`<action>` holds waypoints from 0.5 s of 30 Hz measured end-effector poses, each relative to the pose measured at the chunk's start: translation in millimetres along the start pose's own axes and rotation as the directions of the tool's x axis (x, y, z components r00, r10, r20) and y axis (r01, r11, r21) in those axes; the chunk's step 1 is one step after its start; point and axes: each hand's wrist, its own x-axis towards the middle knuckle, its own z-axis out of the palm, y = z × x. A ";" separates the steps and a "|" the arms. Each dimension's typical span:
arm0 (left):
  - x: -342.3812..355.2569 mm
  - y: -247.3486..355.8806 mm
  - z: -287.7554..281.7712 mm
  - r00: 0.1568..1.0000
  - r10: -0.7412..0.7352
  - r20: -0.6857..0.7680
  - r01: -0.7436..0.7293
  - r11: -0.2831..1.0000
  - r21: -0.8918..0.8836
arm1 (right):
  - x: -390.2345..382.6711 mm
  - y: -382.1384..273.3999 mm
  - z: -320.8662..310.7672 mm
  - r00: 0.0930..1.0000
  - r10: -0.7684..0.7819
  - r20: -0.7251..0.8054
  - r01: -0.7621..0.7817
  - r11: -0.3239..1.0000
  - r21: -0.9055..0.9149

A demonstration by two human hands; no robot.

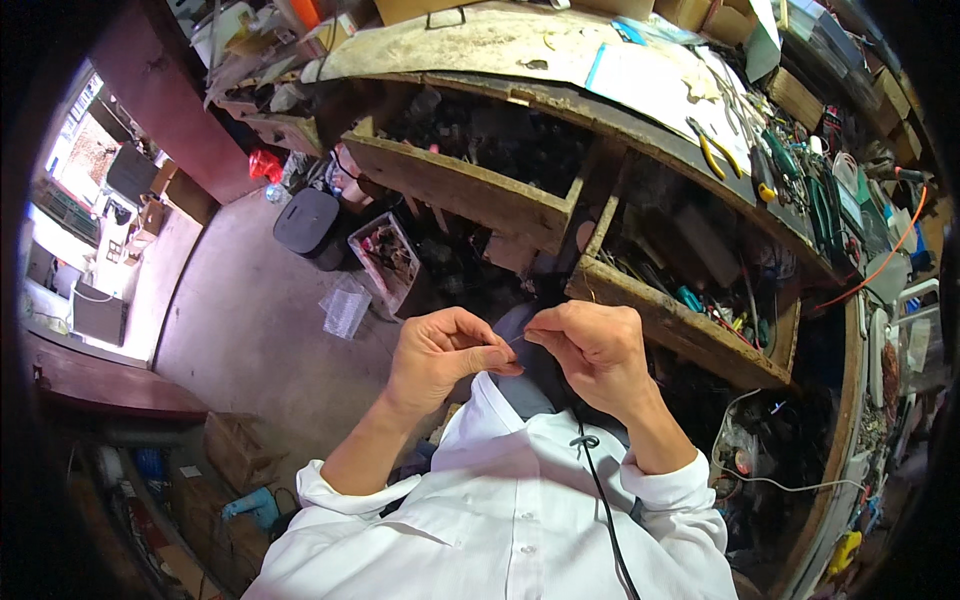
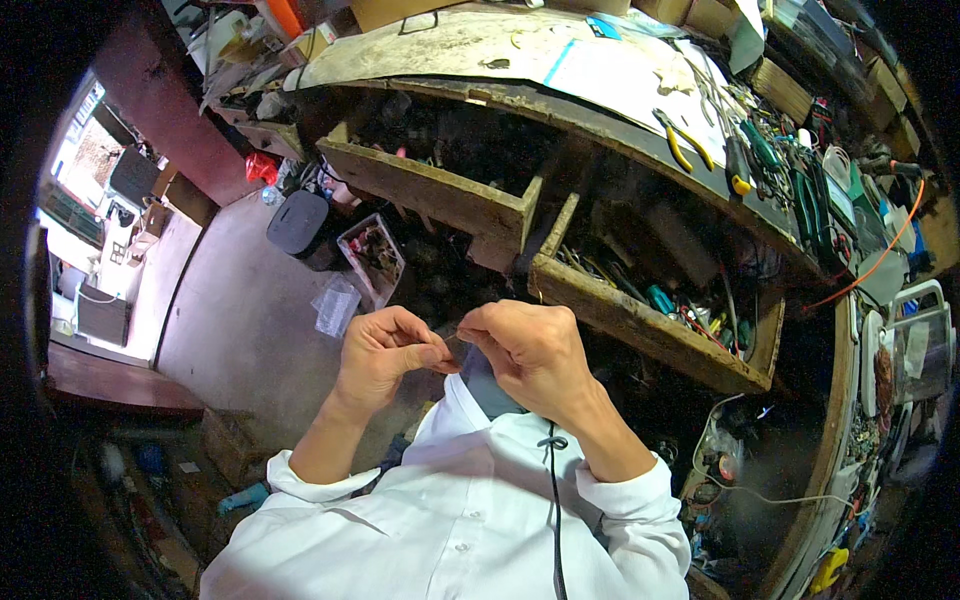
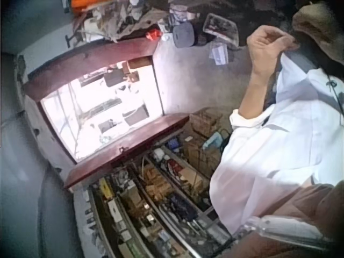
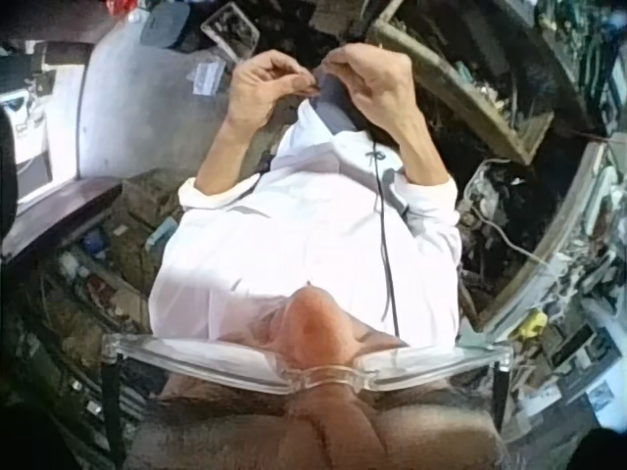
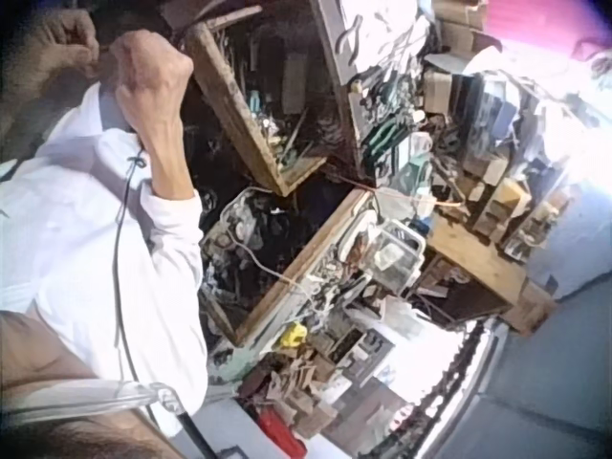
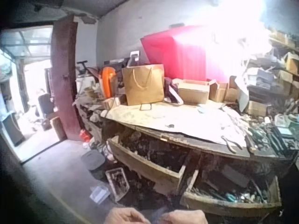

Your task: The person retrieves a small cylindrical component from a drawer, then uses pliers to strip the insulation from a short wire. The person continues to manipulate the wire ends with the pliers while seated at a cluttered workbench.

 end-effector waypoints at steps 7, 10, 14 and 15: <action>10.8 -1.1 -1.2 1.000 -0.012 -0.013 0.009 0.975 -0.224 | 4.2 -1.2 0.8 0.995 0.033 -0.090 -0.035 0.999 -0.017; 11.9 -3.1 -1.3 0.999 -0.048 0.018 0.051 0.953 -0.299 | 2.1 -5.5 -0.1 0.993 0.077 -0.089 -0.079 0.997 -0.015; 13.2 -9.8 -5.1 0.996 -0.083 0.040 0.092 0.922 -0.377 | 0.2 -5.7 -1.6 0.992 0.109 -0.066 -0.110 0.994 -0.021; 14.0 -10.7 -5.7 0.995 -0.086 0.047 0.098 0.917 -0.386 | -0.7 -4.8 -1.4 0.991 0.114 -0.073 -0.115 0.993 -0.012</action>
